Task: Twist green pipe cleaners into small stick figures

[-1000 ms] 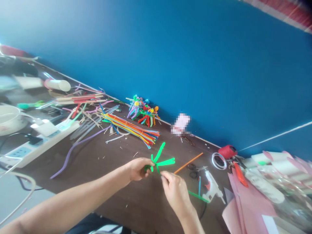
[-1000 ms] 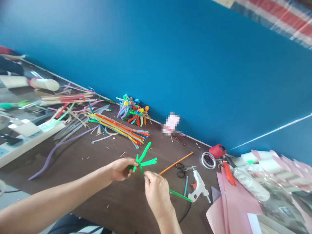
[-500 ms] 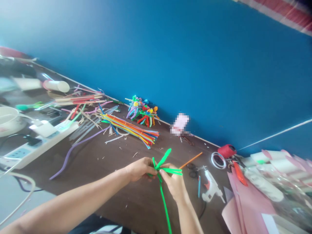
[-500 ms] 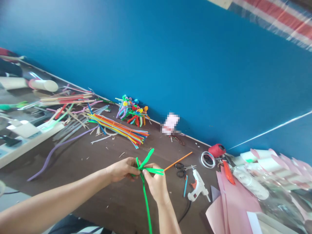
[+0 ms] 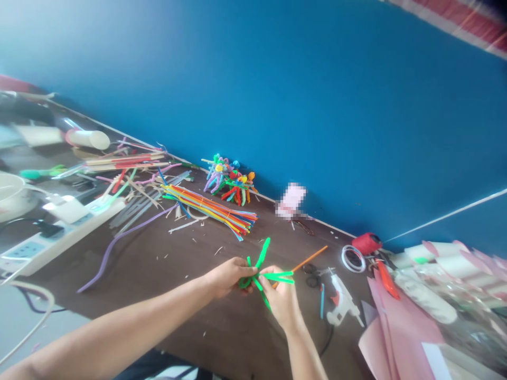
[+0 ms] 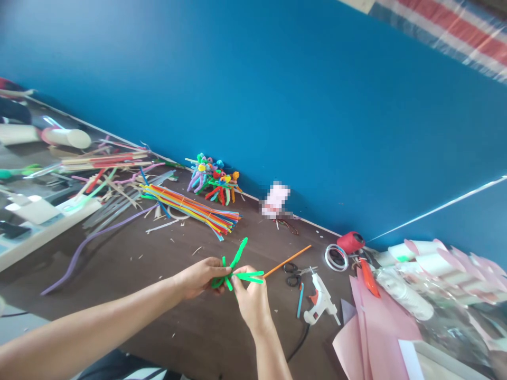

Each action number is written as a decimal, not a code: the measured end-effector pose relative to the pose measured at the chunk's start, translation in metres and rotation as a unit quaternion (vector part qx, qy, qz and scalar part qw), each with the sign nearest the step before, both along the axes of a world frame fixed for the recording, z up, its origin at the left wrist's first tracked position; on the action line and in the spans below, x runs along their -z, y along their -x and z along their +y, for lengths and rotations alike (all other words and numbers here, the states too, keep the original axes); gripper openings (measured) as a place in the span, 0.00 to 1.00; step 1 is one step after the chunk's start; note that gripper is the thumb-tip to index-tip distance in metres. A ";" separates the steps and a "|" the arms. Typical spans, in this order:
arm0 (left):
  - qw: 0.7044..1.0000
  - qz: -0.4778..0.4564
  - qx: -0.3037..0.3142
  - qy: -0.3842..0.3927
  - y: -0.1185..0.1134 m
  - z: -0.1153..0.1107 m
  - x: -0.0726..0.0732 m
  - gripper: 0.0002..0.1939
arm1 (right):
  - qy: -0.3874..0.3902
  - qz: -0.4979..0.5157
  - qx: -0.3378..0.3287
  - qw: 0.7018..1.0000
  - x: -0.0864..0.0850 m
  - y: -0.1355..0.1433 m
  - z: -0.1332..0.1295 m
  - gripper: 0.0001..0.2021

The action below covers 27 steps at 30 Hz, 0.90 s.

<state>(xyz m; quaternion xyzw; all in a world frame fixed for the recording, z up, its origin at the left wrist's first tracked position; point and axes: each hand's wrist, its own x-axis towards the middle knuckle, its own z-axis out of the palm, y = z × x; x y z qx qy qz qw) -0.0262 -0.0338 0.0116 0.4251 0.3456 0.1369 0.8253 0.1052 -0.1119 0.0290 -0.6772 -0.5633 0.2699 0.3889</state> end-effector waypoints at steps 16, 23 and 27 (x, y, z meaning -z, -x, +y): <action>1.000 -0.010 0.011 0.007 0.003 0.001 -0.003 0.14 | -0.010 0.036 -0.024 0.999 -0.001 -0.003 0.000 0.07; 0.999 -0.046 -0.002 0.011 0.005 0.003 -0.004 0.13 | 0.054 0.135 -0.106 0.984 -0.002 -0.006 0.000 0.08; 0.999 -0.046 0.013 0.020 0.005 0.004 -0.003 0.11 | 0.047 0.074 -0.099 0.991 -0.007 -0.005 -0.002 0.08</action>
